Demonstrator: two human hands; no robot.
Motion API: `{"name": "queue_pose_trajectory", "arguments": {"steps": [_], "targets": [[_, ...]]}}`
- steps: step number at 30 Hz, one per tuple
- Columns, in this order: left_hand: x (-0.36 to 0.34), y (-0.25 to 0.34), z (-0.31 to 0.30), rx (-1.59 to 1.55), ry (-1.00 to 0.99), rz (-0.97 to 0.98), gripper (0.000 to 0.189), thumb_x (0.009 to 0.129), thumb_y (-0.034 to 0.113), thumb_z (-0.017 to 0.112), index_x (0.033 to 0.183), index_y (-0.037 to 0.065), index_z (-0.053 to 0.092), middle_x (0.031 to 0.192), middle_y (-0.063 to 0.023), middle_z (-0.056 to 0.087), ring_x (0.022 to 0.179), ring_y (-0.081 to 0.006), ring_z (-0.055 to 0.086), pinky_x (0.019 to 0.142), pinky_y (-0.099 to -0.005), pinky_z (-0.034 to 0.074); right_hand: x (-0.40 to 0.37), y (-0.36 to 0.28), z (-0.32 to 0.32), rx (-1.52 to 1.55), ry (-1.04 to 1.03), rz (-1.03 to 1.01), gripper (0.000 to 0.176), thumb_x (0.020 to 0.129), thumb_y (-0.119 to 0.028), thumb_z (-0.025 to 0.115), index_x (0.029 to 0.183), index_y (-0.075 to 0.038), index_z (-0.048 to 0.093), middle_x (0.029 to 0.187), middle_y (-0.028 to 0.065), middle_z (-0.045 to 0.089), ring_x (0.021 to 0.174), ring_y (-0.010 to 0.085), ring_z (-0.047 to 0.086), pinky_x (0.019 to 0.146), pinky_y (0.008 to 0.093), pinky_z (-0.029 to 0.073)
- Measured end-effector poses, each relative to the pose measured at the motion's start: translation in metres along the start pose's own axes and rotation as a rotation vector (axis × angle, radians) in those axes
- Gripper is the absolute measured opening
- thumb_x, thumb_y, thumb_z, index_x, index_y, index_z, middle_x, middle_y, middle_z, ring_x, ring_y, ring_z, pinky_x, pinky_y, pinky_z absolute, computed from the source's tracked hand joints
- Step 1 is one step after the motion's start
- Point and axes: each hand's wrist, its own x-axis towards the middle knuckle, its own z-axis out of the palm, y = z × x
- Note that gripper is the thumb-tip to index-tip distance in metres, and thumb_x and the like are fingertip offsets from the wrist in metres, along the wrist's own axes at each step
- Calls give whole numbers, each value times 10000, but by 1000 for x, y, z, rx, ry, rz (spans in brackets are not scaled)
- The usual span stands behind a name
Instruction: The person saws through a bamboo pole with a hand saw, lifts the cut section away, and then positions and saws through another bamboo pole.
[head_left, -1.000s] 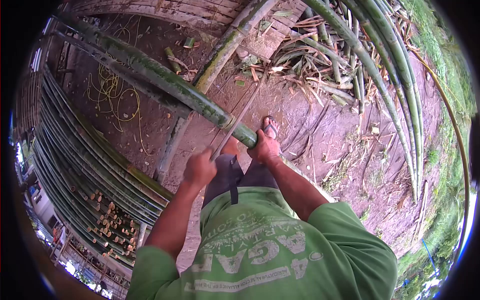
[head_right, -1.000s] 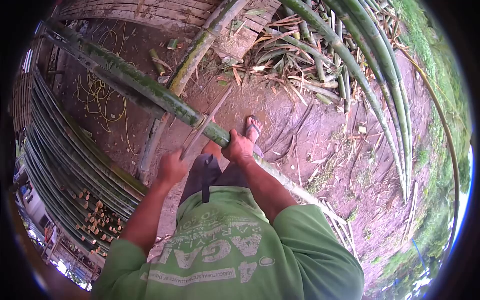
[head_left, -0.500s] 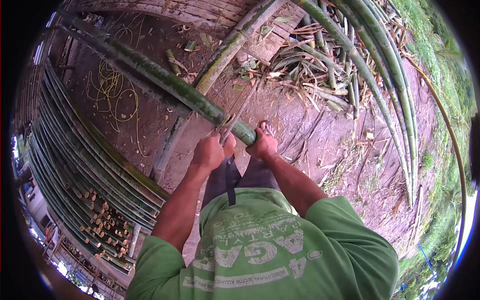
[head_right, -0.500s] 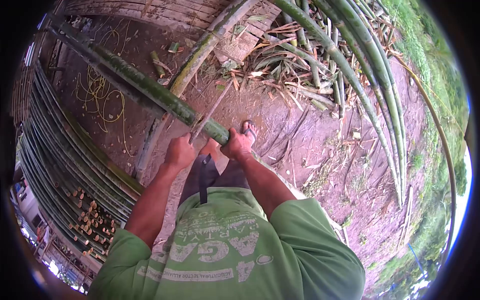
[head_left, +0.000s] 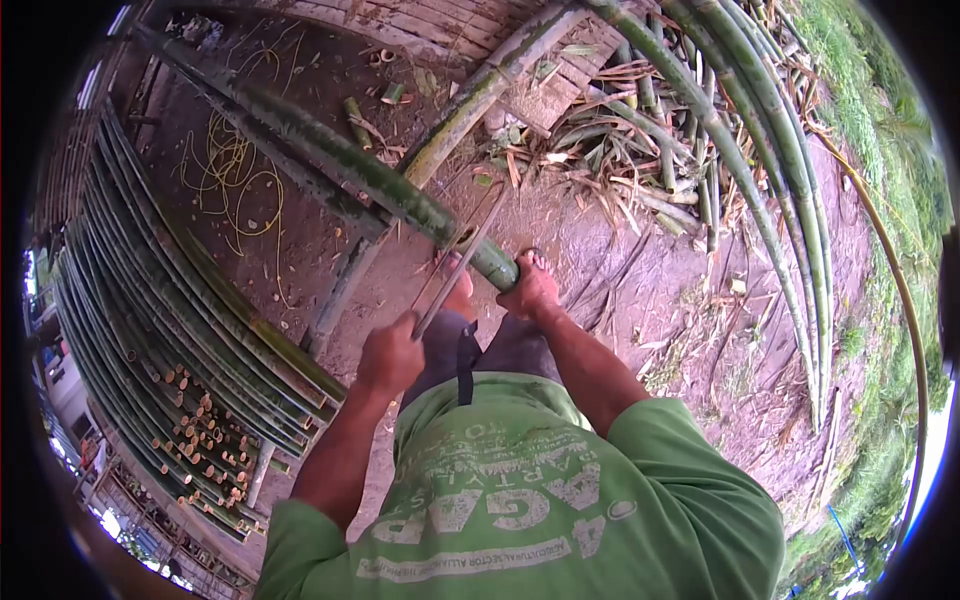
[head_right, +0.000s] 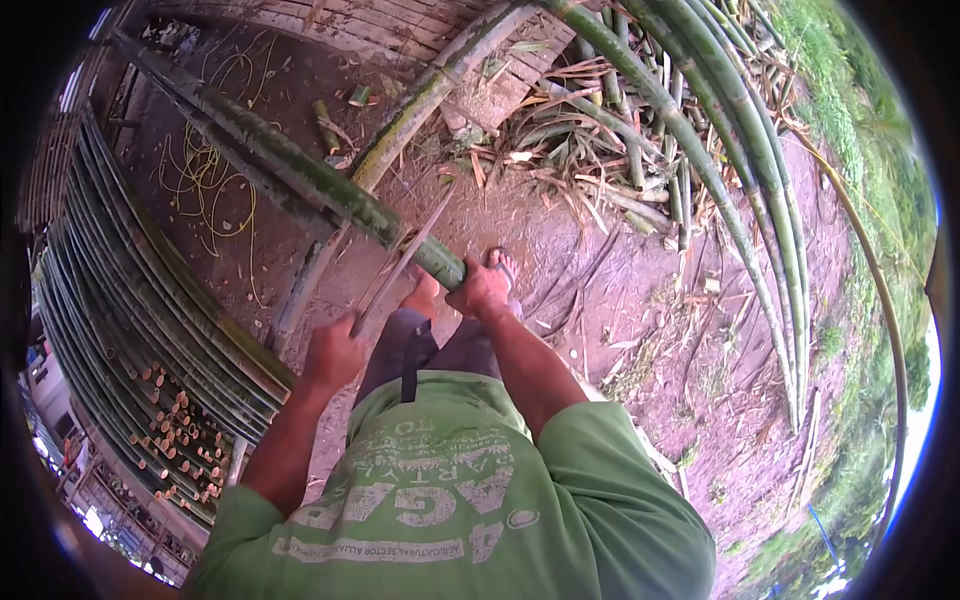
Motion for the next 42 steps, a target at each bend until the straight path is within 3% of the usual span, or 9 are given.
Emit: {"name": "queue_pose_trajectory", "arguments": {"steps": [3,8,15,21,26,33,37,39,42], "targets": [[-56,-10,-20,40,8,-19,186,759,82,541,917,-7,581,717,-272,613,717,-457,621,650,-517,501,-6,-2,9,70,-70,23,695,560,-328,757,1195,-122,564,1153,154,589,1101,331,571,929,407,481],[69,-4,28,-2,44,8,207,775,97,529,931,-8,613,782,-292,622,772,-477,612,674,-530,499,-1,4,17,-5,15,4,688,552,-324,754,1184,-121,573,1112,160,632,1052,330,610,912,405,494],[-32,-4,-5,-6,-33,-91,171,760,69,525,906,11,591,776,-289,622,783,-480,610,718,-551,488,-3,4,17,-22,-15,-27,730,552,-331,752,1227,-123,567,1075,160,662,1023,327,632,895,391,507],[75,9,34,-46,105,3,191,797,116,526,938,22,614,797,-290,627,786,-474,615,720,-530,501,0,7,20,8,-26,-5,707,561,-342,733,1230,-180,570,1120,170,644,1054,311,623,937,384,486],[-28,-8,-3,-16,-43,-75,206,799,114,523,969,33,606,798,-302,628,785,-477,621,709,-539,499,2,8,24,-1,3,2,739,549,-351,757,1236,-158,566,1054,148,674,993,303,648,878,383,514],[46,-15,28,-47,86,18,222,782,120,528,970,28,602,754,-295,621,740,-486,613,676,-561,491,5,9,10,92,-67,-23,751,555,-312,741,1266,-159,554,1085,151,669,1007,309,647,901,394,507],[-26,-22,16,-90,78,4,184,750,88,532,896,2,602,726,-291,617,726,-476,618,661,-553,496,7,15,20,51,75,-50,758,520,-305,758,1235,-132,575,1037,156,680,969,307,656,872,379,520],[-61,-21,-8,-2,31,-20,163,740,72,535,874,2,596,712,-287,614,720,-470,619,651,-549,497,-4,4,12,73,-25,-1,757,525,-308,756,1239,-136,574,1034,151,681,994,310,649,888,376,514],[-41,-22,-10,-6,56,-13,186,710,55,584,884,-6,605,715,-277,608,738,-454,617,651,-520,496,16,12,25,-61,50,36,751,593,-324,736,1289,-149,515,1058,154,676,1005,307,650,879,382,523]]}}
